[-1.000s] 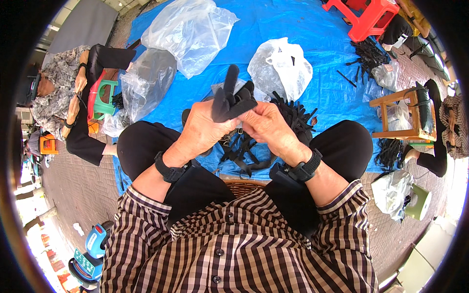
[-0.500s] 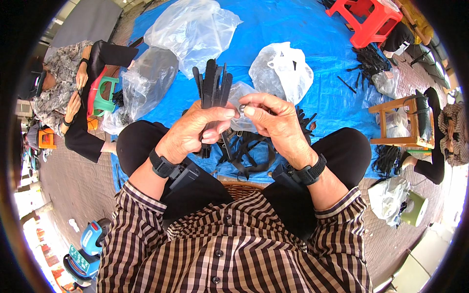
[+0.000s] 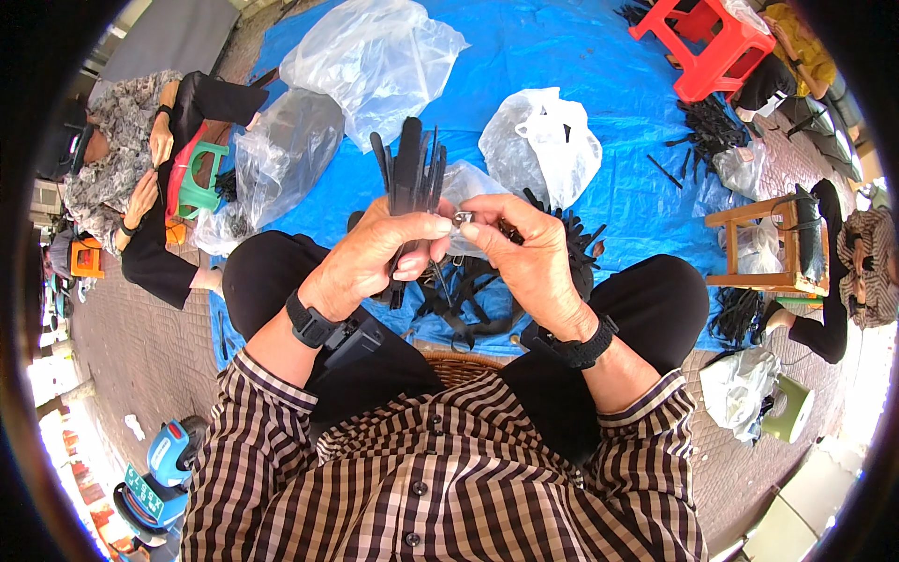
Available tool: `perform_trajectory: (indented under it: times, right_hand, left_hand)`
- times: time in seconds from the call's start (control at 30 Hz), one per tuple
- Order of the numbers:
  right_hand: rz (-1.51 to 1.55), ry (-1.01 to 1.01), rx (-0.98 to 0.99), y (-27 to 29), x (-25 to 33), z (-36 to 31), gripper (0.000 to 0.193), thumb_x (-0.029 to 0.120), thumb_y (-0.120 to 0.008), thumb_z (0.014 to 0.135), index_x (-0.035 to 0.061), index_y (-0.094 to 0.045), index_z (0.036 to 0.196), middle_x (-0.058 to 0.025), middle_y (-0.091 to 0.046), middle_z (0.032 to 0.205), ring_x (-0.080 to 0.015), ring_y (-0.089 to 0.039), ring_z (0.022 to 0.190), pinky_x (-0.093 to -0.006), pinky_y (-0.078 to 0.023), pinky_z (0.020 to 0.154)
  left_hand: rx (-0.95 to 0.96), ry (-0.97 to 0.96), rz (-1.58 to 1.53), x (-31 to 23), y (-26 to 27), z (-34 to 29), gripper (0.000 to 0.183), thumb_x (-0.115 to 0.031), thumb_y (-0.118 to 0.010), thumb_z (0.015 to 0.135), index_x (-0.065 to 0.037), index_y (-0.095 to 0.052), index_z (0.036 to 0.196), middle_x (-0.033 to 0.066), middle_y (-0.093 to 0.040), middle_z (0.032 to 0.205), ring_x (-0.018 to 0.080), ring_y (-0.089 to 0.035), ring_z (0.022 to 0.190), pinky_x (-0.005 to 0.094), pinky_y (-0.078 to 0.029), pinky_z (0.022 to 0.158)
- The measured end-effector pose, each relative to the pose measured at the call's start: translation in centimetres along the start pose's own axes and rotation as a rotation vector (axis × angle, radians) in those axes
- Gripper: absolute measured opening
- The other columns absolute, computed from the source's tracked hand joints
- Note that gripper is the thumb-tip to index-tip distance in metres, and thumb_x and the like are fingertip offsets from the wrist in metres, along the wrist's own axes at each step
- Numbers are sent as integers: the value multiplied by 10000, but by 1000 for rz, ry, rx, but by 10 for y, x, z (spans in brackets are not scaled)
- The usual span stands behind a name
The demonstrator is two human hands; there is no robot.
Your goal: The recorder is assembling black straps and buckles by threading and fastening them together.
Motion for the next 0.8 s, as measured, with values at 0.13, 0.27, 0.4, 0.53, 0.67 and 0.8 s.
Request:
perform_trajectory:
  times: [0.13, 0.27, 0.4, 0.53, 0.67, 0.8]
  right_hand:
    - [174, -86, -34, 15, -5, 7, 163, 93, -641, 823, 34, -626, 974, 41, -515, 700, -13, -389, 558, -167, -303, 471]
    - [323, -130, -50, 22, -9, 12, 178, 132, -622, 844, 28, -626, 989, 5, -573, 722, -15, -382, 510, -167, -249, 419]
    - [364, -132, -32, 23, -8, 12, 172, 130, -615, 849, 30, -626, 988, 2, -571, 721, -18, -385, 511, -167, -254, 422]
    - [384, -111, -23, 28, -4, 13, 164, 125, -608, 853, 30, -627, 985, 2, -573, 721, -20, -393, 514, -168, -263, 424]
    - [316, -79, -16, 29, 2, 11, 164, 120, -608, 852, 28, -626, 987, 3, -575, 720, -20, -399, 520, -166, -272, 427]
    - [274, -56, -5, 26, 1, 11, 171, 122, -610, 850, 29, -625, 993, 4, -576, 719, -18, -403, 526, -164, -276, 427]
  left_hand:
    - [42, 11, 20, 1, -1, 2, 268, -113, -586, 804, 8, -480, 1018, 129, -581, 728, 70, -448, 464, 182, -316, 363]
    - [38, 38, 13, 7, 1, 5, 289, -97, -574, 804, 13, -463, 1048, 179, -607, 793, 93, -483, 490, 194, -330, 359]
    - [73, 55, 86, 8, -6, 3, 293, -73, -595, 792, 9, -474, 1047, 200, -621, 849, 106, -512, 510, 197, -347, 361]
    - [20, 32, 144, 9, 0, 2, 227, -41, -649, 763, -5, -533, 954, 163, -623, 774, 71, -458, 444, 182, -306, 356]
    - [-52, 43, 277, 7, -3, -1, 204, -66, -683, 750, -24, -550, 899, 109, -612, 648, 30, -399, 393, 177, -280, 348]
    - [-48, -12, 332, 0, -6, -7, 196, -85, -690, 747, -28, -553, 874, 109, -610, 636, 31, -393, 375, 174, -275, 340]
Point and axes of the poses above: each hand's wrist, its own z-axis towards the middle knuckle, its own y-axis out of the back of the hand, x = y × z, the point moved 5 cm from there along z, towards the middle knuckle
